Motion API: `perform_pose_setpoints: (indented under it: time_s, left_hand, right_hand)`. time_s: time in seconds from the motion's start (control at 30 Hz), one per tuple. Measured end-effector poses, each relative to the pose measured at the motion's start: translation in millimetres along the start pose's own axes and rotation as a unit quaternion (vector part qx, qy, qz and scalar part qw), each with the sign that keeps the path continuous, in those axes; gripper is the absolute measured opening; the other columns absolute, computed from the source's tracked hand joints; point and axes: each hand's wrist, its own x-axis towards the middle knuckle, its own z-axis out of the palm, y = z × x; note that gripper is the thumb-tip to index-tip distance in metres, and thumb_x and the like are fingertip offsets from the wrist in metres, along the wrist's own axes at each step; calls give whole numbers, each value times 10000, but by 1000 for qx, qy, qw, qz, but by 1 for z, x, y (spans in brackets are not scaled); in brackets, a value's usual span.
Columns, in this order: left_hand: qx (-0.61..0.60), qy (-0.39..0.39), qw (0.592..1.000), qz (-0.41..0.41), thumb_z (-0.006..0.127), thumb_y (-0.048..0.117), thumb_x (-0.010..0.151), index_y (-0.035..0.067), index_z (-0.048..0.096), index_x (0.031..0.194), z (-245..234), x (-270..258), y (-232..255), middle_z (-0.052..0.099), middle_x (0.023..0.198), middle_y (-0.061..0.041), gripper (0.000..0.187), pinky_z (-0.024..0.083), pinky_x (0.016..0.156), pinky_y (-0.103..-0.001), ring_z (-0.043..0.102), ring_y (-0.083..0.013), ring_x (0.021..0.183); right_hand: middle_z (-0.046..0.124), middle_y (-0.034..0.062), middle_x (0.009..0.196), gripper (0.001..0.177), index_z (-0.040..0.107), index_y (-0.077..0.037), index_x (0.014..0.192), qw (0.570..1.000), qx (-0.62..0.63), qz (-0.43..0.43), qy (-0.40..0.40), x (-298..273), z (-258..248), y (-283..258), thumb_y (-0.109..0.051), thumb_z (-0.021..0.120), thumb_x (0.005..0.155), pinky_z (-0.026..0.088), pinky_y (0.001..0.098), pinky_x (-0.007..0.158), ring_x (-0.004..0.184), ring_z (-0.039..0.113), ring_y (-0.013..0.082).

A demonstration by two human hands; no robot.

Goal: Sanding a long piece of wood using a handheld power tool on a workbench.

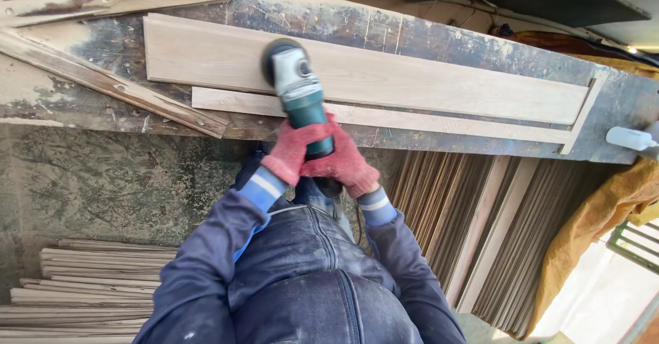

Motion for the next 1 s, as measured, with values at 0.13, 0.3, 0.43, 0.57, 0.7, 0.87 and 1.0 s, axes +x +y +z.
perform_pose_setpoints:
  time_s: [0.13, 0.3, 0.43, 0.57, 0.7, 0.87, 1.0]
  left_hand:
    - [-14, 44, 999, 18, 915, 58, 581, 0, 611, 1202, -4, -35, 19, 690, 964, -148, 694, 570, 814, -478, 708, -285, 923]
    - [13, 2, 1000, 16, 973, 95, 543, 41, 700, 1100, 10, -19, -18, 728, 871, -131, 623, 594, 794, -465, 751, -287, 835]
    - [35, -38, 999, -5, 996, 80, 506, 80, 740, 1060, 44, 6, -84, 742, 842, -127, 610, 602, 784, -458, 769, -302, 827]
    - [32, -75, 996, -46, 966, 57, 485, 85, 728, 1087, 86, -4, -107, 747, 872, -129, 648, 575, 875, -463, 758, -316, 898]
    - [63, -74, 994, -49, 943, 59, 516, 89, 726, 1115, 83, 3, -110, 758, 911, -126, 637, 557, 916, -469, 753, -326, 960]
    - [42, -40, 998, -9, 986, 55, 489, 120, 728, 1127, 40, 7, -72, 761, 914, -125, 691, 570, 906, -460, 763, -309, 930]
    - [11, 24, 1000, -5, 1013, 114, 508, 51, 644, 1221, -8, 6, -43, 732, 969, -151, 805, 577, 856, -537, 744, -321, 933]
  right_hand:
    - [691, 186, 1120, 1235, 507, -96, 1466, 994, -88, -8, -65, 8, 4, 7, -228, 1085, 383, 520, 469, 951, 1063, 654, 318]
    - [712, 82, 927, 1062, 622, -143, 1317, 998, -45, 26, 17, -16, -9, 7, -188, 1075, 358, 553, 361, 782, 876, 684, 212]
    - [709, 74, 913, 888, 695, -106, 1184, 997, -37, 11, 63, -44, -49, 13, -153, 1053, 373, 528, 335, 730, 851, 662, 182]
    - [708, 79, 841, 757, 712, -69, 1046, 990, -13, 19, 140, -64, -89, 26, -132, 1042, 368, 534, 320, 689, 792, 668, 176]
    - [706, 85, 863, 775, 713, -66, 1053, 989, -46, 6, 142, -59, -100, 44, -158, 1052, 362, 542, 355, 748, 824, 665, 183]
    - [715, 82, 870, 767, 752, -94, 1057, 995, -51, -3, 81, -35, -53, 23, -106, 1038, 346, 545, 349, 760, 811, 671, 185]
    - [705, 87, 951, 942, 709, -129, 1190, 997, -74, 8, 4, -12, -8, 27, -190, 1083, 328, 538, 395, 827, 906, 667, 216]
